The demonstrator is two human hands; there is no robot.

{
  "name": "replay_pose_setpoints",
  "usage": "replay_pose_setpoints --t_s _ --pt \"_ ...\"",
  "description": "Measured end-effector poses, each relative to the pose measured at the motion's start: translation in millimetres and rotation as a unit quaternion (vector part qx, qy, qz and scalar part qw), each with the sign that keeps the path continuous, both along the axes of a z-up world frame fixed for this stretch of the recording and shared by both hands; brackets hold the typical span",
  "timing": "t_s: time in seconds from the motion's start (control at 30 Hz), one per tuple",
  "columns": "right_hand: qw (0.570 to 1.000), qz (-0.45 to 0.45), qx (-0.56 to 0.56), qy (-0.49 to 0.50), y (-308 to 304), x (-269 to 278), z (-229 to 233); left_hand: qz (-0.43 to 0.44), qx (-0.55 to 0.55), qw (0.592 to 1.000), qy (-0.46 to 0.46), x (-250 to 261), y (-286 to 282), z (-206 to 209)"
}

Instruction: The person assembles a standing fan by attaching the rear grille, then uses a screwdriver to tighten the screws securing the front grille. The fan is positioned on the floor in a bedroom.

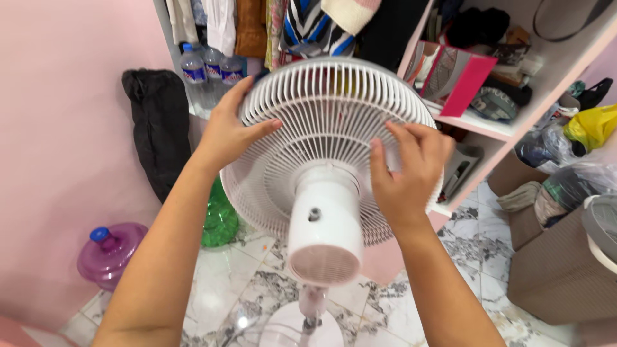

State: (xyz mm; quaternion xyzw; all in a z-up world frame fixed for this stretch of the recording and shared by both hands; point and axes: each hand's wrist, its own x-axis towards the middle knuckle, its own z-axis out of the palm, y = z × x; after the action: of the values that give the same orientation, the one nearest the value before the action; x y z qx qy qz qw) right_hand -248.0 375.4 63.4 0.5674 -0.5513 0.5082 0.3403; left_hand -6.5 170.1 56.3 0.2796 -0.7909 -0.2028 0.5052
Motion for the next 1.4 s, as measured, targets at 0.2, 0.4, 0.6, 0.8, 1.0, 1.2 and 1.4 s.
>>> replay_pose_setpoints --t_s 0.2,0.4,0.6,0.8,1.0,1.2,1.4 --pt "0.998 0.011 0.051 -0.046 -16.0 -34.8 32.6 -0.062 0.030 0.995 -0.067 -15.5 -8.1 35.4" --pt "0.947 0.062 0.272 -0.162 -45.7 -59.6 58.8 0.000 -0.019 0.996 -0.089 -13.0 3.7 29.9" --pt "0.952 0.030 0.279 -0.123 -46.7 -53.2 61.5 0.003 0.007 0.995 -0.095 -10.6 6.4 34.3" --pt "0.965 0.034 0.242 -0.094 -40.9 -46.8 56.9 -0.016 -0.007 0.994 -0.110 -11.1 1.7 35.7" --pt "0.981 0.028 0.191 -0.027 -27.7 -43.5 50.2 -0.049 -0.060 0.992 -0.096 -5.8 9.5 40.7" --pt "0.994 0.006 0.103 -0.029 14.7 -15.1 14.9 -0.120 -0.099 0.988 -0.023 0.4 51.6 36.9" --pt "0.832 0.344 -0.080 -0.428 71.2 22.8 -31.8 -0.443 0.163 0.839 0.269 -12.6 150.8 1.2"
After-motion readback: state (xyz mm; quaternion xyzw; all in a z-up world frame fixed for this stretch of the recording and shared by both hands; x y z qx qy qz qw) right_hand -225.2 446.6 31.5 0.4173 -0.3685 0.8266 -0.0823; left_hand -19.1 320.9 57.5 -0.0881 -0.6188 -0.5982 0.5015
